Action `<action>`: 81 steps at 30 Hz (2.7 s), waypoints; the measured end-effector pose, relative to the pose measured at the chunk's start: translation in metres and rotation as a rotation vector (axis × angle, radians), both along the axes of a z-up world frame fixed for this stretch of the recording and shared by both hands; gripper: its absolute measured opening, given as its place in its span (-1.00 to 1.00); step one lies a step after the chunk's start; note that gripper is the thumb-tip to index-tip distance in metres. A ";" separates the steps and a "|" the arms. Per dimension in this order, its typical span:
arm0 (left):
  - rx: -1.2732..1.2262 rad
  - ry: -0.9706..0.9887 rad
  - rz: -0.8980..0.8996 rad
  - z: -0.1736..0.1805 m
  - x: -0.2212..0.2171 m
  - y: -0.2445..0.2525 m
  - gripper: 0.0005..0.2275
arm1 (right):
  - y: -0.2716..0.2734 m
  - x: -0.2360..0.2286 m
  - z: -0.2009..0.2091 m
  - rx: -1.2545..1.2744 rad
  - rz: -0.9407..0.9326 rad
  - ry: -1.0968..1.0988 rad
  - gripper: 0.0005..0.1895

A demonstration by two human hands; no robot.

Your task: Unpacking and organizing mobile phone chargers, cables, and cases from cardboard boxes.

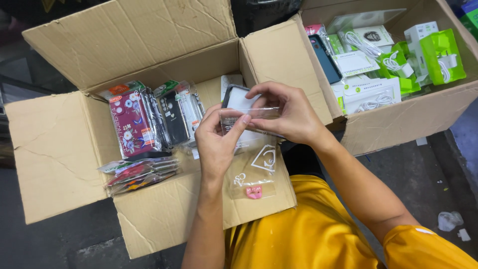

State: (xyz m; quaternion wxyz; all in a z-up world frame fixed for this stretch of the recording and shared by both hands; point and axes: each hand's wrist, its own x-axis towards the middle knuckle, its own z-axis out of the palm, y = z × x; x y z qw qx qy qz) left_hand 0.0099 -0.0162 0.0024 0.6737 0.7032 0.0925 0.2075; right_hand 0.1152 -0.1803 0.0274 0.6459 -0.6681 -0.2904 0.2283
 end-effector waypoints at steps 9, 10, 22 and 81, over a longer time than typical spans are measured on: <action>0.162 0.069 -0.069 0.029 0.005 -0.005 -0.74 | -0.013 0.014 -0.011 0.047 -0.032 0.096 -0.68; 0.161 0.070 -0.069 0.031 0.006 -0.007 -0.74 | -0.014 0.015 -0.007 0.046 -0.031 0.097 -0.68; 0.341 0.086 -0.004 0.035 0.028 -0.037 -0.79 | -0.046 0.031 -0.004 0.055 0.061 0.215 -0.73; 0.283 0.166 0.188 0.026 0.148 -0.164 -0.87 | -0.226 0.207 -0.008 -0.515 0.241 -0.383 -0.74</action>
